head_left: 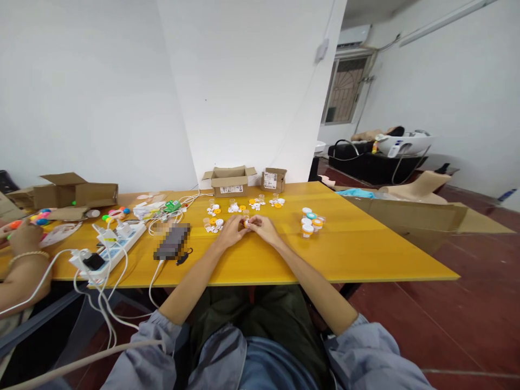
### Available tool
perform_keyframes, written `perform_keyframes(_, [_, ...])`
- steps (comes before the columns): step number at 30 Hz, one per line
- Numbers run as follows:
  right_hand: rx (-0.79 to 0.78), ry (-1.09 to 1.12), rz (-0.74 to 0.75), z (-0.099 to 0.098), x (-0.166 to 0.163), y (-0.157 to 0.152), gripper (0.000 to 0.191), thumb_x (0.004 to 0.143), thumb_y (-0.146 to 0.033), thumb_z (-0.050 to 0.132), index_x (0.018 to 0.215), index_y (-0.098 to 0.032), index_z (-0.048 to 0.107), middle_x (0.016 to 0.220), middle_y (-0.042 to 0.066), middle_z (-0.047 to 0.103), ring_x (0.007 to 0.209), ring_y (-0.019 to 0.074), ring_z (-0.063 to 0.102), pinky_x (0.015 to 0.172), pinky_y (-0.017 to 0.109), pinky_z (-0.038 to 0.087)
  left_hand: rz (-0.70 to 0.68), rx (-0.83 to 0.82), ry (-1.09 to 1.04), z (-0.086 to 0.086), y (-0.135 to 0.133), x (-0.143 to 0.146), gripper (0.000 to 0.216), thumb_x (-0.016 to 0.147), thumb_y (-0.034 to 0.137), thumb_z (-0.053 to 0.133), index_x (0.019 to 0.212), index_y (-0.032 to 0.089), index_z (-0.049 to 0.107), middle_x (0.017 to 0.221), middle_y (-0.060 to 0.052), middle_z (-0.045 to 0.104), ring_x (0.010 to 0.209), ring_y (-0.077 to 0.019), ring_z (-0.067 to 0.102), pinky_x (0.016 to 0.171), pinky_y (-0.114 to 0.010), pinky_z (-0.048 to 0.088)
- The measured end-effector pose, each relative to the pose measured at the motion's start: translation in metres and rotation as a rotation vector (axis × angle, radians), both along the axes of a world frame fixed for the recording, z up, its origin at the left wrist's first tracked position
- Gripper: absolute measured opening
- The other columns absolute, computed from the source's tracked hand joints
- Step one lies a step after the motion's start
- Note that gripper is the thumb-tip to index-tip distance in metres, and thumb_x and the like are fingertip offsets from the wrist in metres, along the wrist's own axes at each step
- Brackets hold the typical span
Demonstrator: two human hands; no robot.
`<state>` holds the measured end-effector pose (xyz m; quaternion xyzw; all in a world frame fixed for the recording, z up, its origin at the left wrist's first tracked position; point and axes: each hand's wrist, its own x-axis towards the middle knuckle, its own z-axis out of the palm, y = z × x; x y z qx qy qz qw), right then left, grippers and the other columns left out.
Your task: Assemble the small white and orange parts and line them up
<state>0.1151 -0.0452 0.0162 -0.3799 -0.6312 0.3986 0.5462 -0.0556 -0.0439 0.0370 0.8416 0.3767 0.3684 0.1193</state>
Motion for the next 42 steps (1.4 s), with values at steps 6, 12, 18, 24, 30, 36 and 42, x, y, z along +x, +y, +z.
perform_keyframes(6, [0.048,-0.086,-0.038,-0.005,0.000,0.001,0.029,0.070,-0.043,0.080,0.081,-0.021,0.064,0.082,0.003,0.074,0.077,0.0198,0.070,0.074,0.035,0.058,0.026,0.041,0.092,0.001,0.001,0.001,0.009,0.084,0.027,0.070,0.090,0.023,0.064,0.093,-0.004,0.068,0.096,-0.0242,0.062,0.089,-0.038,0.049])
perform_keyframes(12, [0.087,-0.179,-0.086,-0.005,0.000,0.001,0.026,0.071,-0.035,0.080,0.087,-0.022,0.064,0.084,0.001,0.074,0.079,0.0193,0.071,0.077,0.034,0.058,0.049,0.080,0.151,-0.001,0.004,0.000,0.009,0.083,0.027,0.070,0.090,0.023,0.065,0.092,-0.004,0.066,0.098,-0.0247,0.058,0.087,-0.038,0.047])
perform_keyframes(18, [0.127,-0.242,-0.088,-0.002,0.000,-0.002,0.018,0.078,-0.034,0.075,0.088,-0.023,0.067,0.085,0.002,0.075,0.081,0.0191,0.072,0.078,0.033,0.059,0.071,0.070,0.146,-0.002,0.005,0.000,0.011,0.083,0.031,0.072,0.089,0.024,0.066,0.088,-0.004,0.064,0.095,-0.0244,0.056,0.085,-0.037,0.045])
perform_keyframes(24, [0.148,-0.259,-0.086,0.002,0.001,-0.005,0.010,0.080,-0.029,0.071,0.088,-0.023,0.070,0.084,0.002,0.076,0.080,0.0202,0.072,0.078,0.033,0.058,0.090,0.041,0.141,0.000,0.003,0.002,0.018,0.082,0.039,0.074,0.083,0.024,0.065,0.084,-0.003,0.063,0.093,-0.0242,0.056,0.082,-0.037,0.045])
perform_keyframes(30, [0.132,-0.223,-0.120,0.002,0.000,-0.005,0.009,0.082,-0.028,0.067,0.088,-0.022,0.070,0.086,0.003,0.077,0.080,0.0195,0.072,0.079,0.033,0.059,0.099,0.024,0.168,0.001,0.002,0.002,0.020,0.082,0.041,0.075,0.084,0.023,0.065,0.089,-0.004,0.063,0.097,-0.0247,0.055,0.084,-0.037,0.045])
perform_keyframes(36, [0.162,-0.268,-0.259,-0.002,0.011,0.003,0.008,0.084,-0.028,0.064,0.085,-0.024,0.071,0.089,0.005,0.077,0.082,0.0214,0.071,0.080,0.036,0.058,0.093,0.003,0.188,-0.001,0.003,0.000,0.016,0.082,0.034,0.072,0.094,0.025,0.068,0.094,-0.004,0.061,0.102,-0.0262,0.053,0.090,-0.040,0.044])
perform_keyframes(42, [0.225,-0.484,-0.454,-0.021,0.027,0.016,0.007,0.079,-0.020,0.070,0.079,-0.027,0.072,0.085,0.006,0.076,0.081,0.0249,0.069,0.073,0.034,0.053,0.071,-0.013,0.173,-0.003,0.004,0.000,0.017,0.081,0.031,0.073,0.097,0.026,0.069,0.095,-0.004,0.059,0.102,-0.0270,0.052,0.093,-0.042,0.044])
